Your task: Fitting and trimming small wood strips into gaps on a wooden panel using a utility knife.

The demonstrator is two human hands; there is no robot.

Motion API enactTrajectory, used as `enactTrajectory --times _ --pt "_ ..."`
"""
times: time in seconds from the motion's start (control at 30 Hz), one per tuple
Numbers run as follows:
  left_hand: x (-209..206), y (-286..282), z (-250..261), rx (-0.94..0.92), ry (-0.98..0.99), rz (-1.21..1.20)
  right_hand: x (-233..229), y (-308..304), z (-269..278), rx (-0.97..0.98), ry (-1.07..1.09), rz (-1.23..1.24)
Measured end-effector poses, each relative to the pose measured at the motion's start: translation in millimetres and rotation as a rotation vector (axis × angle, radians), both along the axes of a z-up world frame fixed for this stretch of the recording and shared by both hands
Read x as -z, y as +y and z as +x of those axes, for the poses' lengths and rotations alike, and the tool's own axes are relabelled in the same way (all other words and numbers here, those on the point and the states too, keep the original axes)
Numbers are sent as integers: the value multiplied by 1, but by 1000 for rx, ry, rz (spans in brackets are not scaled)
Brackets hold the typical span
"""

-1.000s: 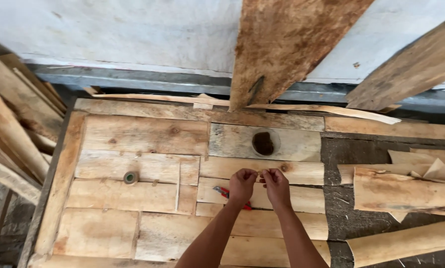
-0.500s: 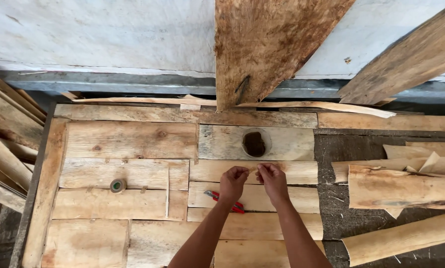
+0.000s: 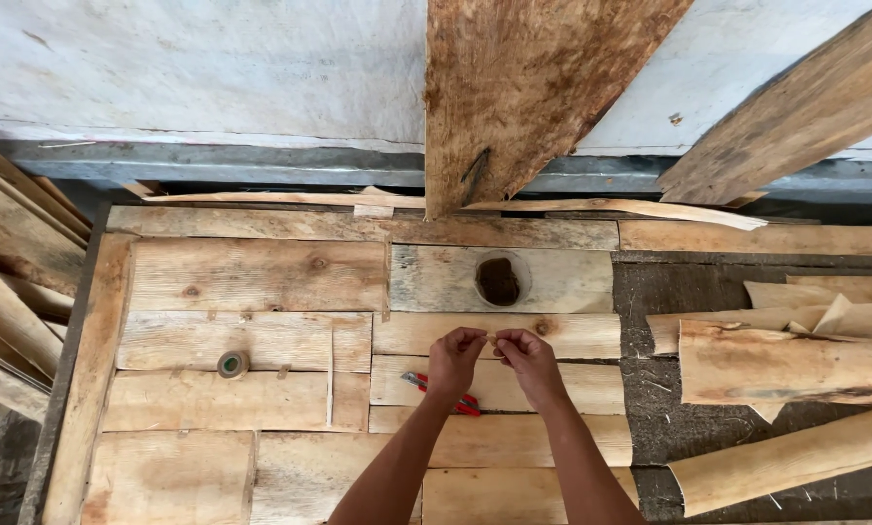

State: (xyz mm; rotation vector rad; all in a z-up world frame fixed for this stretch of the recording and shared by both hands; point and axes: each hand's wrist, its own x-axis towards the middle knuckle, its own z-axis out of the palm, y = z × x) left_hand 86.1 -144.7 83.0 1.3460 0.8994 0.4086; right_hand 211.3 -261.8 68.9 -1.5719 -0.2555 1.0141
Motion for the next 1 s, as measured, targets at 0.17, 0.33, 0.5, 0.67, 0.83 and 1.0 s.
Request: enactTrajectory --times 0.17,0.33,0.5,0.67,0.83,1.0 --pt "-2 0 1 -23 49 11 -6 0 -3 9 10 63" --pt "-5 4 3 -12 98 26 -5 4 0 -74 -168 -34" --pt "28 3 6 -26 -133 -164 -19 6 -1 12 -23 14" --pt "28 4 8 -30 -159 -271 -10 1 2 -39 -114 -29" --pt "27 6 20 -37 -142 -143 -9 6 9 18 -60 28" --pt "11 16 38 -24 64 205 -33 28 17 26 -445 -107"
